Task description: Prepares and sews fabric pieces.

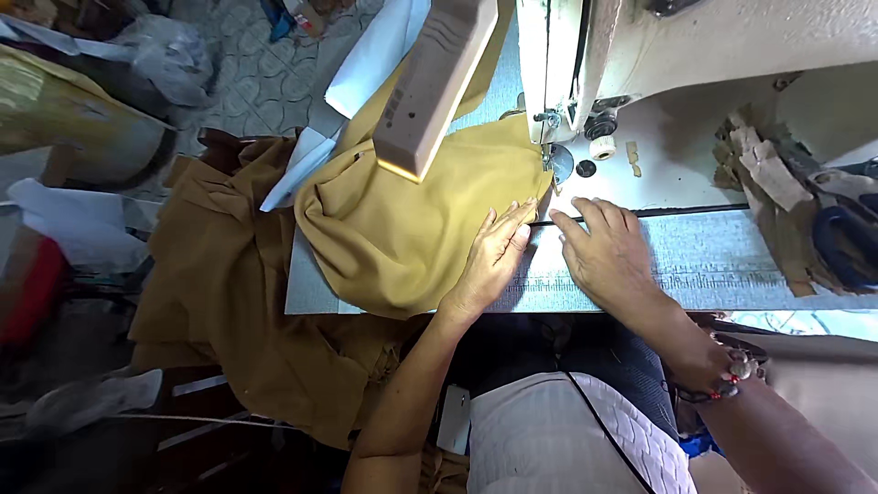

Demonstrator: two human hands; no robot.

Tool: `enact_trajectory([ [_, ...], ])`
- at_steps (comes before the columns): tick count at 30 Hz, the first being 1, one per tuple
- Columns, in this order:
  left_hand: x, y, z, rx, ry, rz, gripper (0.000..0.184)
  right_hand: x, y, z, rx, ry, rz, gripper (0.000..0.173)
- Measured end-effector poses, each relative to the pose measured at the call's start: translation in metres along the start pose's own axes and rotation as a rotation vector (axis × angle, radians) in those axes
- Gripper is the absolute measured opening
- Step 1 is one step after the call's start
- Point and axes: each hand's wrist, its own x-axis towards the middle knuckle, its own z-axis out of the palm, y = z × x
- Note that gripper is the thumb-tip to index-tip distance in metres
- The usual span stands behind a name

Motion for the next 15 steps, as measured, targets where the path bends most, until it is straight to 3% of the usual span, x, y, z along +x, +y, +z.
enact_trajectory([
  [4, 0.003, 0.000, 0.003, 0.062, 0.063, 0.052, 0.041, -0.003, 0.001, 0.000, 0.032, -0.008, 0.011, 0.036],
  [15, 0.005, 0.006, 0.030, 0.472, -0.017, 0.134, 0.037, -0.009, 0.012, -0.008, 0.144, -0.053, -0.001, 0.034],
])
